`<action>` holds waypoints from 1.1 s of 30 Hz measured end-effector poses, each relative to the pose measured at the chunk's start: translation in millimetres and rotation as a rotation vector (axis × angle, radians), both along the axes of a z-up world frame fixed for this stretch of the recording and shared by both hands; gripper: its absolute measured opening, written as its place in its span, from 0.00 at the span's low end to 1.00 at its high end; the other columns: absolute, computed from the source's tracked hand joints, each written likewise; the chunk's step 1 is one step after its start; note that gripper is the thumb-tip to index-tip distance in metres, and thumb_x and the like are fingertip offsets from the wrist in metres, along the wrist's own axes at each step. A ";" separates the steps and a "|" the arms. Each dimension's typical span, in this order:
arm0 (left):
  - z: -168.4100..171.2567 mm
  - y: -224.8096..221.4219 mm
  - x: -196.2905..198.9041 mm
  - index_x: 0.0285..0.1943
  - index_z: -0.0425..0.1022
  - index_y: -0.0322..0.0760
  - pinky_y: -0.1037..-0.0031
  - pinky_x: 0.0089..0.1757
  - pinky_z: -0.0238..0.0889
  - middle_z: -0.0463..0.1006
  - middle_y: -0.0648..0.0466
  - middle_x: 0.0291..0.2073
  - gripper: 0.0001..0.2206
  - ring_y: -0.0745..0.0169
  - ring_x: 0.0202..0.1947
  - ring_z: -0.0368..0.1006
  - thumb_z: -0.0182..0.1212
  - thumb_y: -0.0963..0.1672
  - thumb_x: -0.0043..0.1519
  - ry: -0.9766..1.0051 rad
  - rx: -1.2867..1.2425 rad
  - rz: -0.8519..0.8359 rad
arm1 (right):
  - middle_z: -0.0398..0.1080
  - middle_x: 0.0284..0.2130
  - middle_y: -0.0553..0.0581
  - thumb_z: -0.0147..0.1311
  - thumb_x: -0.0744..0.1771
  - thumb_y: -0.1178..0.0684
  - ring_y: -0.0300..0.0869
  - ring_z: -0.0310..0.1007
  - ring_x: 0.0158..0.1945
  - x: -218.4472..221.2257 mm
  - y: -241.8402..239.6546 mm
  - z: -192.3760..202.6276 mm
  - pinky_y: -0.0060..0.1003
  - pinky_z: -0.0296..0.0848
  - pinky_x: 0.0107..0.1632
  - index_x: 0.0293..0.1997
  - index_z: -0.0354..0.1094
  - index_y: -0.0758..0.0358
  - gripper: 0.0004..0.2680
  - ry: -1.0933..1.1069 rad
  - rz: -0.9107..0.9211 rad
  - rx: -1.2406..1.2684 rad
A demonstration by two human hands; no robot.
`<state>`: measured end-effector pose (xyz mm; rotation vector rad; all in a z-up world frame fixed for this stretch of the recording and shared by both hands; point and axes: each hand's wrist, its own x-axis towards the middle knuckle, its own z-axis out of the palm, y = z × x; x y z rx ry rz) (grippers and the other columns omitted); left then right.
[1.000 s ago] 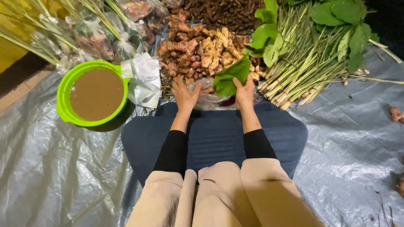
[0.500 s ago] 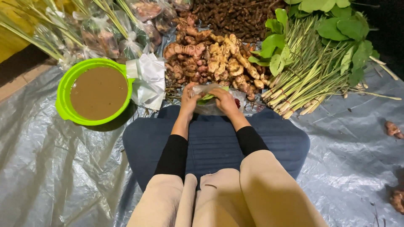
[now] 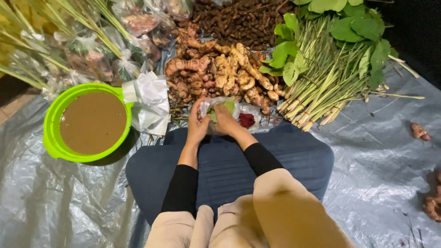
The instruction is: Washing ginger roots in a basin and packaging them along with other herbs into plastic bags.
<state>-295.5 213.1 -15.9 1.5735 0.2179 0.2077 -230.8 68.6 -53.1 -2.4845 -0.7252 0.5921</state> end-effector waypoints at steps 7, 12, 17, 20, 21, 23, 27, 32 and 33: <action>-10.4 -5.4 3.5 0.73 0.64 0.50 0.62 0.48 0.73 0.70 0.43 0.65 0.28 0.44 0.59 0.72 0.58 0.38 0.62 -0.087 0.026 -0.033 | 0.67 0.59 0.76 0.53 0.68 0.57 0.68 0.66 0.63 10.9 -27.1 -4.6 0.54 0.64 0.66 0.63 0.69 0.65 0.16 -0.382 0.133 0.153; -20.3 -0.9 7.2 0.72 0.65 0.51 0.74 0.44 0.72 0.74 0.47 0.62 0.29 0.61 0.52 0.72 0.58 0.36 0.60 -0.081 -0.026 -0.016 | 0.80 0.37 0.49 0.64 0.67 0.47 0.43 0.80 0.44 34.1 -45.9 23.8 0.35 0.76 0.50 0.43 0.80 0.47 0.04 -0.388 -0.356 0.507; -16.8 -3.3 10.6 0.71 0.68 0.48 0.71 0.44 0.73 0.74 0.46 0.63 0.28 0.60 0.54 0.72 0.57 0.35 0.60 -0.110 -0.044 -0.005 | 0.79 0.35 0.58 0.59 0.64 0.46 0.53 0.79 0.46 126.0 -145.6 -31.2 0.47 0.74 0.50 0.43 0.80 0.50 0.08 -0.335 -1.069 0.456; -5.5 -7.1 19.7 0.70 0.69 0.46 0.68 0.47 0.72 0.74 0.46 0.63 0.27 0.58 0.56 0.71 0.58 0.35 0.59 -0.133 -0.066 -0.014 | 0.79 0.40 0.53 0.55 0.65 0.45 0.50 0.77 0.51 195.9 -196.0 -78.7 0.46 0.72 0.56 0.45 0.79 0.42 0.08 -0.236 -1.074 0.287; -1.5 -8.2 20.8 0.69 0.69 0.45 0.67 0.48 0.72 0.73 0.46 0.62 0.27 0.58 0.57 0.71 0.58 0.36 0.58 -0.145 -0.071 -0.032 | 0.79 0.42 0.49 0.53 0.65 0.44 0.49 0.76 0.54 215.6 -208.9 -93.7 0.45 0.71 0.59 0.45 0.79 0.36 0.08 -0.166 -0.978 0.192; -8.4 -12.3 25.9 0.69 0.69 0.43 0.65 0.50 0.71 0.73 0.45 0.63 0.27 0.58 0.58 0.70 0.58 0.35 0.58 -0.144 -0.089 -0.037 | 0.78 0.42 0.56 0.54 0.65 0.45 0.53 0.76 0.53 216.0 -184.9 -32.5 0.49 0.72 0.56 0.46 0.79 0.46 0.10 -0.132 -0.968 0.218; -8.1 -12.0 40.2 0.70 0.68 0.43 0.63 0.52 0.70 0.71 0.45 0.66 0.27 0.51 0.61 0.69 0.56 0.35 0.59 -0.136 -0.131 -0.134 | 0.60 0.66 0.76 0.42 0.64 0.68 0.65 0.58 0.69 199.8 -169.7 60.5 0.54 0.58 0.71 0.74 0.57 0.54 0.27 -0.063 -0.600 0.462; -16.3 -8.5 45.1 0.70 0.68 0.40 0.60 0.53 0.69 0.70 0.43 0.66 0.27 0.46 0.63 0.67 0.56 0.34 0.59 -0.168 -0.141 -0.159 | 0.74 0.47 0.61 0.60 0.62 0.53 0.60 0.72 0.54 216.9 -192.0 3.4 0.53 0.70 0.59 0.57 0.75 0.46 0.16 -0.211 -0.410 0.160; -19.7 -7.4 45.0 0.71 0.67 0.40 0.59 0.54 0.68 0.69 0.42 0.67 0.27 0.45 0.65 0.66 0.55 0.34 0.59 -0.181 -0.153 -0.168 | 0.73 0.41 0.66 0.61 0.61 0.49 0.65 0.74 0.50 212.5 -191.4 4.4 0.57 0.71 0.55 0.53 0.78 0.50 0.15 -0.237 -0.381 0.126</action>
